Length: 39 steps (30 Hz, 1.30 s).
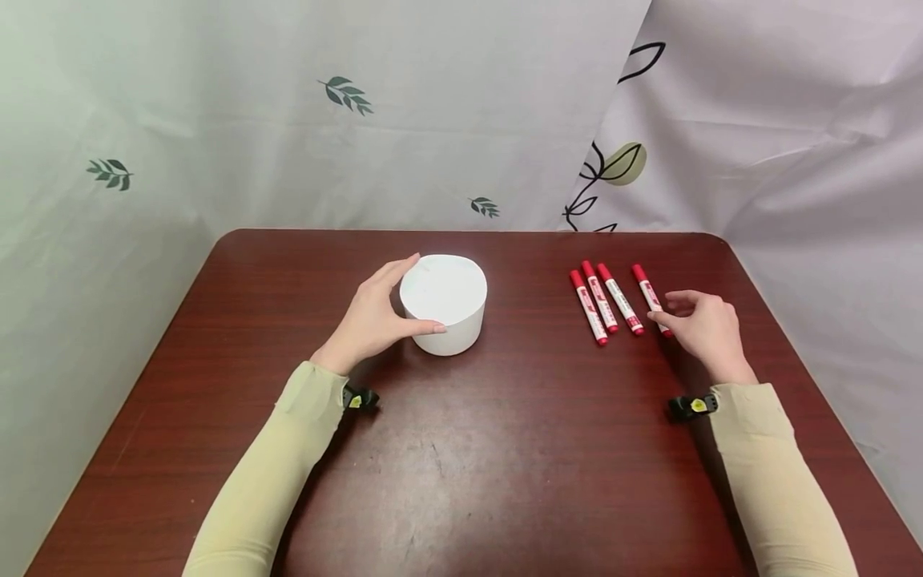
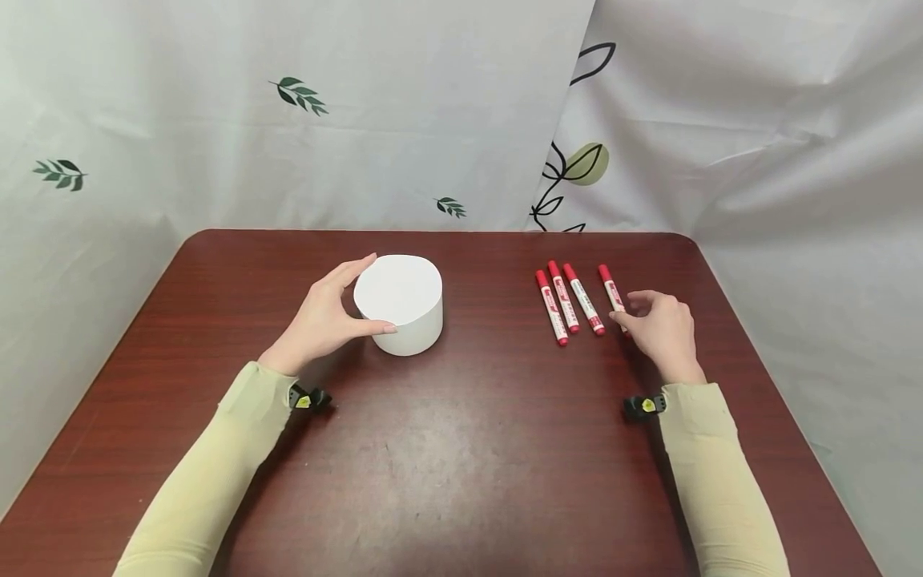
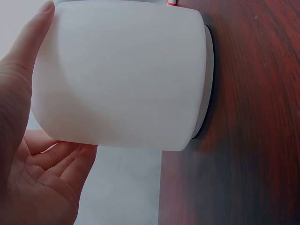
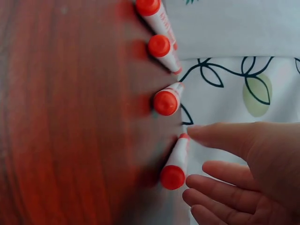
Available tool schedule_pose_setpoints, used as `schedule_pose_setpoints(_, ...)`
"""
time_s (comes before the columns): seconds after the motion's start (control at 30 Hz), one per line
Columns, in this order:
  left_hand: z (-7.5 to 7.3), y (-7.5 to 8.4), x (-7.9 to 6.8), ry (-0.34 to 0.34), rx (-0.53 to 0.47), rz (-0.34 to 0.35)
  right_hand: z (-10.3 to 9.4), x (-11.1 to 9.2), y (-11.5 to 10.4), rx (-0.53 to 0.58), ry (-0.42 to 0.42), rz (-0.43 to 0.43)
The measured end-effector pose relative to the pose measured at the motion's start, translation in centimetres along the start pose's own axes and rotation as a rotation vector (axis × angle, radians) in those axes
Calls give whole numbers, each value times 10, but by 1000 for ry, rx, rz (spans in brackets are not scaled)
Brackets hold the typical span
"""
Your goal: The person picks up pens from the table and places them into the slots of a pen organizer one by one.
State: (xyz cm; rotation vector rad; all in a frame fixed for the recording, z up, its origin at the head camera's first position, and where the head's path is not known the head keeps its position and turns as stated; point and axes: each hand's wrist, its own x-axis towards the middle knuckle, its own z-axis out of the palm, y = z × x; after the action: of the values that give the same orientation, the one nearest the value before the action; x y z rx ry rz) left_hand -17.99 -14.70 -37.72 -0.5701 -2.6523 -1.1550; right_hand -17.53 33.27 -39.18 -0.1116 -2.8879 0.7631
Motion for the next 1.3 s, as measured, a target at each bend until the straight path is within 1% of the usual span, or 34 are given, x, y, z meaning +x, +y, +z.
schedule_pose_setpoints(0.3, 0, 1, 0, 5, 1, -23, 4, -1, 3, -29, -19, 16)
schedule_pose_setpoints(0.47, 0, 1, 0, 7, -7, -27, 5, 0, 5, -38, -9, -1)
schedule_pose_setpoints(0.6, 0, 1, 0, 1, -11, -29, 5, 1, 3, -39, 19, -13)
schedule_pose_setpoints(0.7, -1, 1, 0, 0, -12, -28, 4, 2, 0, -27, 70, -28)
schedule_pose_setpoints(0.83, -2, 2, 0, 1, -14, -23, -1, 4, -8, -2, 135, -56)
schedule_pose_setpoints(0.97, -2, 3, 1, -7, -9, -22, -9, 4, -19, 23, 176, -80)
schedule_pose_setpoints(1.13, -3, 4, 1, -19, 3, -24, -20, 4, -35, 65, 200, -117)
schedule_pose_setpoints(1.3, -3, 3, 2, -22, 7, -10, -25, 4, -50, 98, 214, -153)
